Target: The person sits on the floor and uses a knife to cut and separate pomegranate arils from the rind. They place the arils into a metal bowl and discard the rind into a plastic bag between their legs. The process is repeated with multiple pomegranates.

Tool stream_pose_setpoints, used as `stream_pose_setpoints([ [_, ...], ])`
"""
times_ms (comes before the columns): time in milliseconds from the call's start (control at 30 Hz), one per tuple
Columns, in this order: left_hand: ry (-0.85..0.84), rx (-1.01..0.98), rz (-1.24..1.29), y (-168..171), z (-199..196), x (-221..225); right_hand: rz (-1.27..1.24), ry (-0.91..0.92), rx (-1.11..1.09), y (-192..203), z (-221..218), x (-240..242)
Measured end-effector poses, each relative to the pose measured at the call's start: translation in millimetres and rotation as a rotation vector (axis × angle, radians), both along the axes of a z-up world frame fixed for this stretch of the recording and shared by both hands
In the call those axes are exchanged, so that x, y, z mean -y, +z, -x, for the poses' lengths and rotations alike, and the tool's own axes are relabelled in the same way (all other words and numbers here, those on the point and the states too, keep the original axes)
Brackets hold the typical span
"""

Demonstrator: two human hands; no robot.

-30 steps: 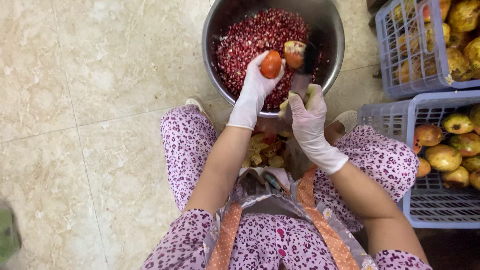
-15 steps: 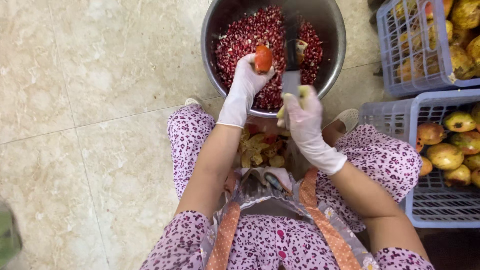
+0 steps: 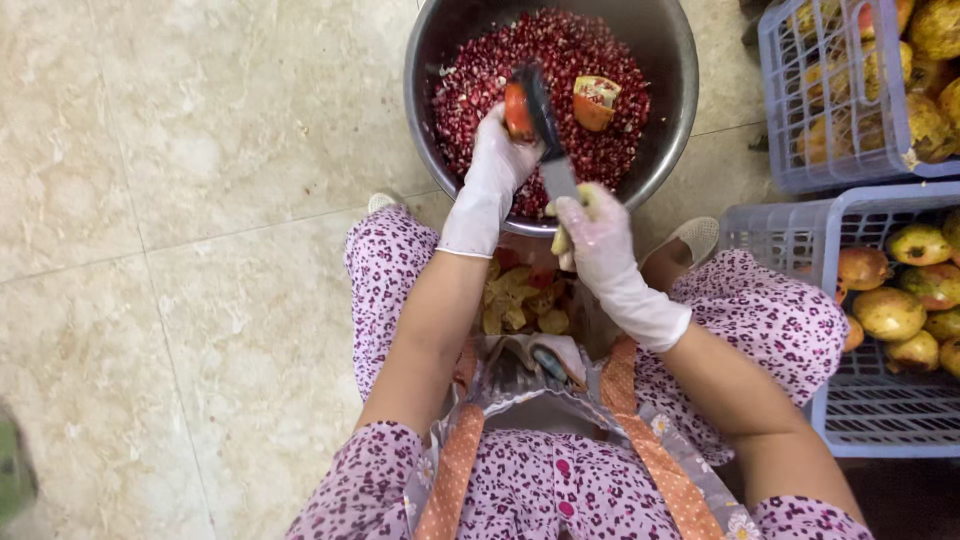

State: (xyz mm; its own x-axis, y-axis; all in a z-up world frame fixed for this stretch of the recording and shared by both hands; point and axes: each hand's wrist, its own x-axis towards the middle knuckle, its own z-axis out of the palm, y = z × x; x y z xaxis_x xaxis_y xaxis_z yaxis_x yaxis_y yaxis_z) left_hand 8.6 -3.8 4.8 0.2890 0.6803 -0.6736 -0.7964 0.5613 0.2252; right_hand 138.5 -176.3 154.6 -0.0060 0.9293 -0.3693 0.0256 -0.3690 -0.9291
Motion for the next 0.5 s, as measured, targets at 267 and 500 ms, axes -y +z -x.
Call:
stream_pose_setpoints([
  [267, 0.065, -0.027, -0.204, 11.5, 6.0, 16.1, 0.041, -0.036, -0.112, 3.2, -1.0, -2.6],
  [500, 0.017, 0.045, -0.296, 27.5, 6.3, 14.4, 0.121, 0.010, -0.006, 9.3, 2.7, 1.7],
])
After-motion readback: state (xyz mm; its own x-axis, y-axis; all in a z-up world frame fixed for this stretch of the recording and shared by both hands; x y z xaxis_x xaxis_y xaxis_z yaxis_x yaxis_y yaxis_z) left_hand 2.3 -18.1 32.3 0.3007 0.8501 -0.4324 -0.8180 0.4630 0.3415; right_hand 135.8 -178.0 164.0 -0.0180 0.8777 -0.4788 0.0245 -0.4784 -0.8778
